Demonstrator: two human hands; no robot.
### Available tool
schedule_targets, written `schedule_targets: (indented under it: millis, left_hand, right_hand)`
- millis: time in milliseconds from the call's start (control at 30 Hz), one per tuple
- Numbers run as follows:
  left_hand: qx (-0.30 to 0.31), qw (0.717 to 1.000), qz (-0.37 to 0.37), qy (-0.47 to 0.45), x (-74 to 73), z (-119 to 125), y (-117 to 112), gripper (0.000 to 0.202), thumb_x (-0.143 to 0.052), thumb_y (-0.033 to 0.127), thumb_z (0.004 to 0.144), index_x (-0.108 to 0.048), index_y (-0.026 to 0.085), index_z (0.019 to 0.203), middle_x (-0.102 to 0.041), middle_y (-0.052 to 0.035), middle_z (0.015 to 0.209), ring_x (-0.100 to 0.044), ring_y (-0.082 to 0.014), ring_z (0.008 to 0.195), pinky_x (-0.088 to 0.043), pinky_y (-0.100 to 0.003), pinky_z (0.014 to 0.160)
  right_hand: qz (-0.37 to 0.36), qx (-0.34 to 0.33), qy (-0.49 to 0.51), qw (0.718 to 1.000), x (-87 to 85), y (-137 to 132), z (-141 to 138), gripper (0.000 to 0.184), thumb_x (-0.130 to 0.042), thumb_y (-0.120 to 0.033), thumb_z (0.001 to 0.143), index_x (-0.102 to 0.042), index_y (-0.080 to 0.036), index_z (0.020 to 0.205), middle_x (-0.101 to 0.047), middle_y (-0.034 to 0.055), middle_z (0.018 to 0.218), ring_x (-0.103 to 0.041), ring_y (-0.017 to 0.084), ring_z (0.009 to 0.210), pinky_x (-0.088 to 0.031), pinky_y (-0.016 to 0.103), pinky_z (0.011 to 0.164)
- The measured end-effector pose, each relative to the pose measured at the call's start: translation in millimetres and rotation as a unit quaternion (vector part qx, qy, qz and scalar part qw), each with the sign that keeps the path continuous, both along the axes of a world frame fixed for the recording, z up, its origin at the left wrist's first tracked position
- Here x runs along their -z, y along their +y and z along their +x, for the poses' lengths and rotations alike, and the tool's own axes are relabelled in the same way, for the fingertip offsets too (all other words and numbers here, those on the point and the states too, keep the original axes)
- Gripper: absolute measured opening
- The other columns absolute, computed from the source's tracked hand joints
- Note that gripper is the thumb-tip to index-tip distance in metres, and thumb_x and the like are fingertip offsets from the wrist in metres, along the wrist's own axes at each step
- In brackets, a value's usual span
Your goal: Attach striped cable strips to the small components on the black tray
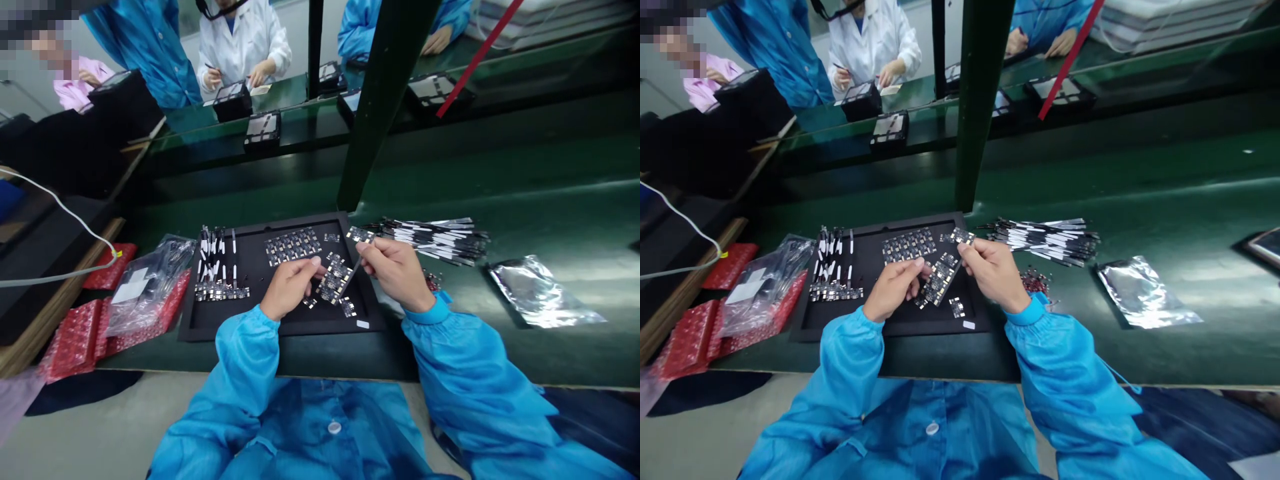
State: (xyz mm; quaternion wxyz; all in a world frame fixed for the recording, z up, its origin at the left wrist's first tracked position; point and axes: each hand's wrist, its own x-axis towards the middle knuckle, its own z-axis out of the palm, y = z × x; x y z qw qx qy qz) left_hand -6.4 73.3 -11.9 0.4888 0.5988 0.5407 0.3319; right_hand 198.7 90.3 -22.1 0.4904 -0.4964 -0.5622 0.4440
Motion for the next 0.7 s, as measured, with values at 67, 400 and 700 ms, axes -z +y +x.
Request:
schedule_targets:
  millis: [67,400,700]
  left_hand:
    - [0.007,0.998,-0.04,-0.048,-5.4,1.2,-5.3,0.041,-0.062,0.056,0.088,-0.069,0.017,0.076,-0.055,0.0029,0.058,-0.045,-0.0089,0.048,-0.035,-0.023,0.05]
    - [-0.095,0.964,0.245,0.036,-3.8,14.7,-14.8,0.018,-0.073,0.033,0.083,-0.07,0.018,0.073,-0.065,-0.0046,0.085,-0.056,-0.013,0.068,-0.046,-0.027,0.062]
    - [-0.052,0.96,0.131,0.243,-25.2,-41.5,-39.9,0.021,-0.07,0.027,0.086,-0.067,0.02,0.066,-0.066,-0.0034,0.082,-0.061,-0.0196,0.08,-0.049,-0.038,0.085]
  right_hand:
    - [-0.009,-0.021,0.004,1.0,-0.7,-2.2,-2.9,0.042,-0.061,-0.044,0.092,-0.055,-0.019,0.059,-0.05,-0.0021,0.052,-0.045,0.01,0.049,-0.033,0.024,0.047]
    - [0.049,-0.106,-0.13,0.985,-0.4,-11.5,-15.9,0.046,-0.048,-0.045,0.099,-0.05,-0.019,0.061,-0.047,-0.0025,0.054,-0.043,0.011,0.053,-0.03,0.026,0.053]
    - [0.044,0.012,-0.132,0.99,1.7,-8.3,-8.9,0.046,-0.053,-0.043,0.096,-0.051,-0.019,0.057,-0.048,-0.0017,0.051,-0.044,0.012,0.051,-0.031,0.027,0.052]
